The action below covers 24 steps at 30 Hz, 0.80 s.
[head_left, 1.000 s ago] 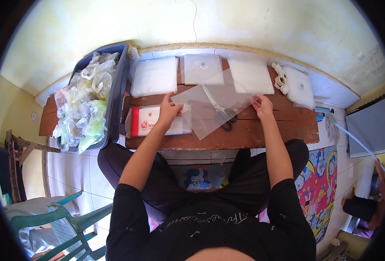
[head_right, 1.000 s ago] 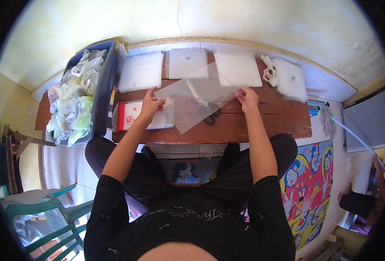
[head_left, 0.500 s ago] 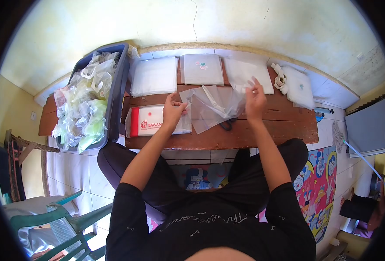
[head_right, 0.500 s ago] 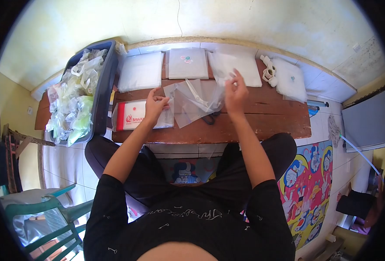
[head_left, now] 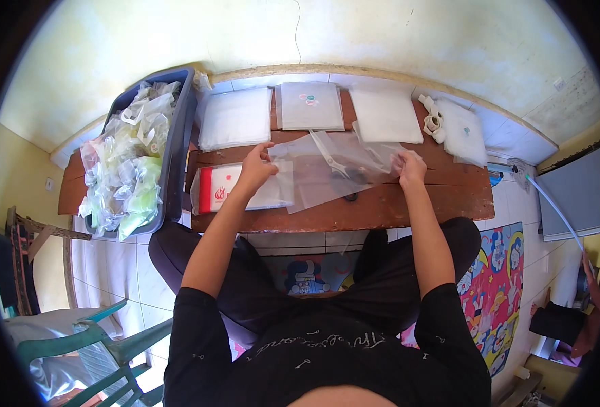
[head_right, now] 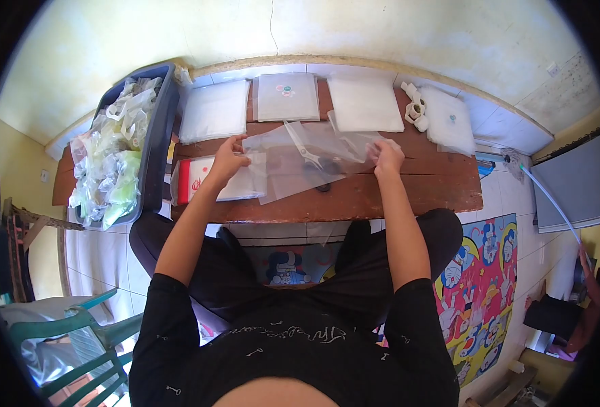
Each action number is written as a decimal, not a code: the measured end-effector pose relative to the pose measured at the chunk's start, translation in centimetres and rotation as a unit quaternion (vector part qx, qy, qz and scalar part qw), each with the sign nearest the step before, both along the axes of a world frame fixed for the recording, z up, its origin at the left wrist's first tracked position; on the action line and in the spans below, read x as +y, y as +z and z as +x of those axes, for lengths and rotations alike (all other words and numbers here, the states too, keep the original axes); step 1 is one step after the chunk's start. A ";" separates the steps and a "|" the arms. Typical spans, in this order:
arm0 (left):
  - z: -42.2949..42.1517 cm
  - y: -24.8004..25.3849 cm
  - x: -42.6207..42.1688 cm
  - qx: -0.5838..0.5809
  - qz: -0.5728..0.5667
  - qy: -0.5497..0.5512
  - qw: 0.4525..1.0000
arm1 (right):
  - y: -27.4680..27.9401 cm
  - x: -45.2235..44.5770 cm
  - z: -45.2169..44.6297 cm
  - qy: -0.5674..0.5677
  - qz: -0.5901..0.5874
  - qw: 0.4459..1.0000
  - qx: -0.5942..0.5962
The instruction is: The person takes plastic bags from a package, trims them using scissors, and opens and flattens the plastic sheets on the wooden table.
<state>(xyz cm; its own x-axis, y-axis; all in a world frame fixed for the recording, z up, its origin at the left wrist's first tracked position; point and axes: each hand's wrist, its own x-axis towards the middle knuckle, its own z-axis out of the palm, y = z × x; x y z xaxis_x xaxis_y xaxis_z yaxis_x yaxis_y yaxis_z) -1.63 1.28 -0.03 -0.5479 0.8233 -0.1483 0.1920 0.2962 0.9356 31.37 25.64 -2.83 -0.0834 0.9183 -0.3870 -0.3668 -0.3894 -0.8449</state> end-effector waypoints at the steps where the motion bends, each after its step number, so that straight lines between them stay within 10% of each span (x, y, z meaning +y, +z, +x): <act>1: 0.0 0.4 -0.1 0.041 -0.013 -0.003 0.999 | 0.0 -0.1 -0.1 0.012 0.037 0.999 -0.023; 7: 3.3 0.2 0.7 0.421 0.086 -0.001 0.903 | 2.9 -1.4 -0.2 -0.025 0.084 0.985 -0.147; 15: 14.3 -2.4 5.1 0.435 0.041 -0.157 0.885 | 3.2 -2.3 0.4 -0.120 0.145 0.970 -0.157; 17: 15.3 -3.4 5.6 0.451 0.033 -0.164 0.877 | 5.6 -3.4 0.4 -0.106 0.372 0.849 -0.361; 24: 15.0 -3.6 5.9 0.451 -0.014 -0.169 0.876 | 11.6 -9.5 -6.1 0.052 0.549 0.787 -0.277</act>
